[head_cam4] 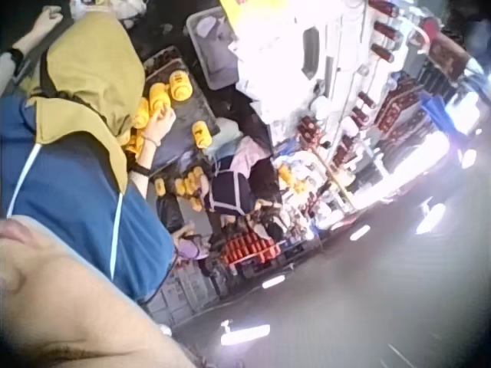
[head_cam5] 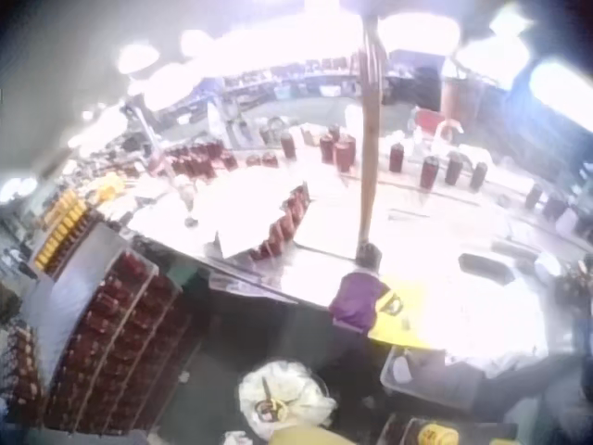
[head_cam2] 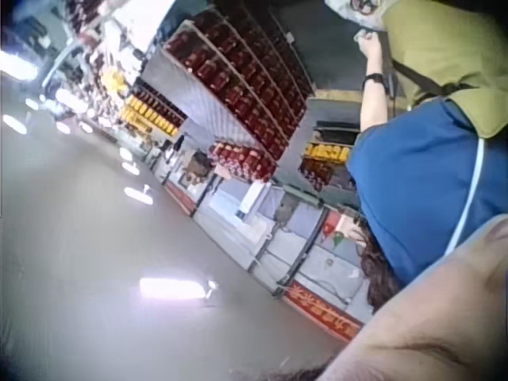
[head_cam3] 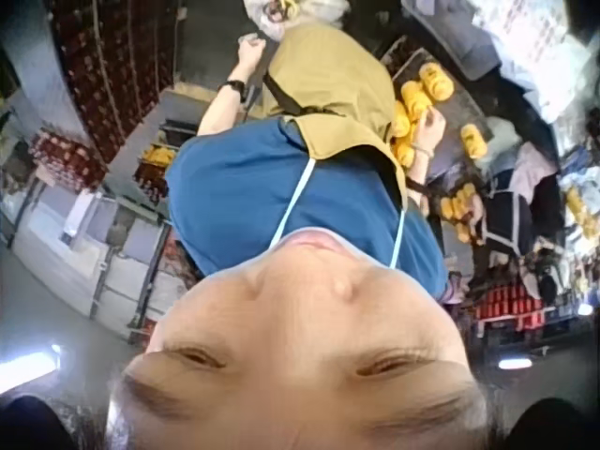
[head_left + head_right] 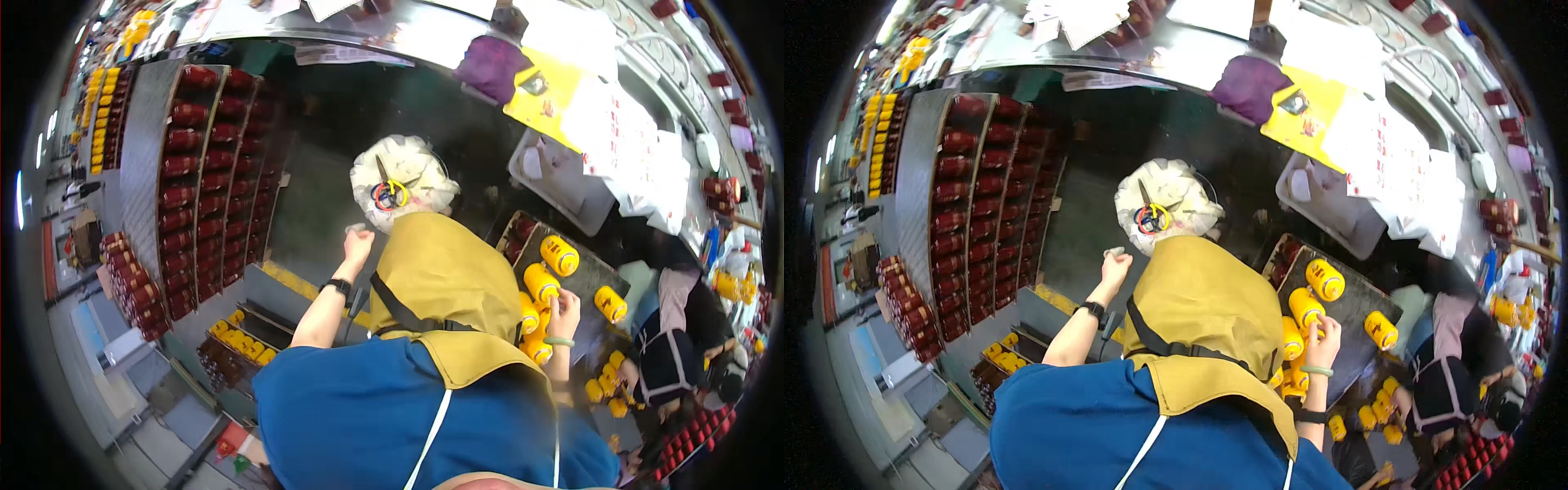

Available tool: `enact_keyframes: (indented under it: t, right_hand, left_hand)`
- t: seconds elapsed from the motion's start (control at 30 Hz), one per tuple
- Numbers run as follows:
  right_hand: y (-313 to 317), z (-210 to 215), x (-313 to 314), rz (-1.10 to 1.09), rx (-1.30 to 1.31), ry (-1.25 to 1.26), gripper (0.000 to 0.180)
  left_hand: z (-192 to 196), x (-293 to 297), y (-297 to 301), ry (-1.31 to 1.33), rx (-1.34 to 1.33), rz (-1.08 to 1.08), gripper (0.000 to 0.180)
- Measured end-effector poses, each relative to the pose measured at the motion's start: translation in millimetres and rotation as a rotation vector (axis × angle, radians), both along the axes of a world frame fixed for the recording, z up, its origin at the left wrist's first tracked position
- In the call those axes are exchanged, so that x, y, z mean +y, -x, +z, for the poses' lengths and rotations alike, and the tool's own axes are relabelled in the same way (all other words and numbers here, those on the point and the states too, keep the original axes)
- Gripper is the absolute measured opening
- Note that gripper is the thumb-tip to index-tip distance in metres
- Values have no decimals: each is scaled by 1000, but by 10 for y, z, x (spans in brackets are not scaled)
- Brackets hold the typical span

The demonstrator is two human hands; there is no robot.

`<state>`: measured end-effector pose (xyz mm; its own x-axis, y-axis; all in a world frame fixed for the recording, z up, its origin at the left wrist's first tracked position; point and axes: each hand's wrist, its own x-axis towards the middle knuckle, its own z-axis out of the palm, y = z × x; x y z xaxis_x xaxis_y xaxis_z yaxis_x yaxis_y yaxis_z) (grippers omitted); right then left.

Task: The person is inspecting yellow ceramic bottles and using scissors to cut individual labels from a larger plastic sheet in a manufacturing setting.

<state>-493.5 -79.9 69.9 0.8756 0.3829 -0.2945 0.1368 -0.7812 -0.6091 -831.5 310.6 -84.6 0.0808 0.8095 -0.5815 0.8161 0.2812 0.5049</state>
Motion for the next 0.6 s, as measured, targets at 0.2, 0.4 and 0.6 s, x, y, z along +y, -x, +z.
enact_keyframes:
  t: [0.2, 0.4, 0.6]
  right_hand:
    - [356, 21, 87, 17, 111, 175, 22]
    - [706, 107, 94, -65, 198, 216, 23]
    - [953, -21, 209, -104, 314, 215, 24]
  left_hand:
    - [-1144, 515, -717, 145, 119, -132, 59]
    - [-1701, 458, -1152, -209, 503, -69, 76]
    - [-2078, 520, -923, -147, 84, 7, 69]
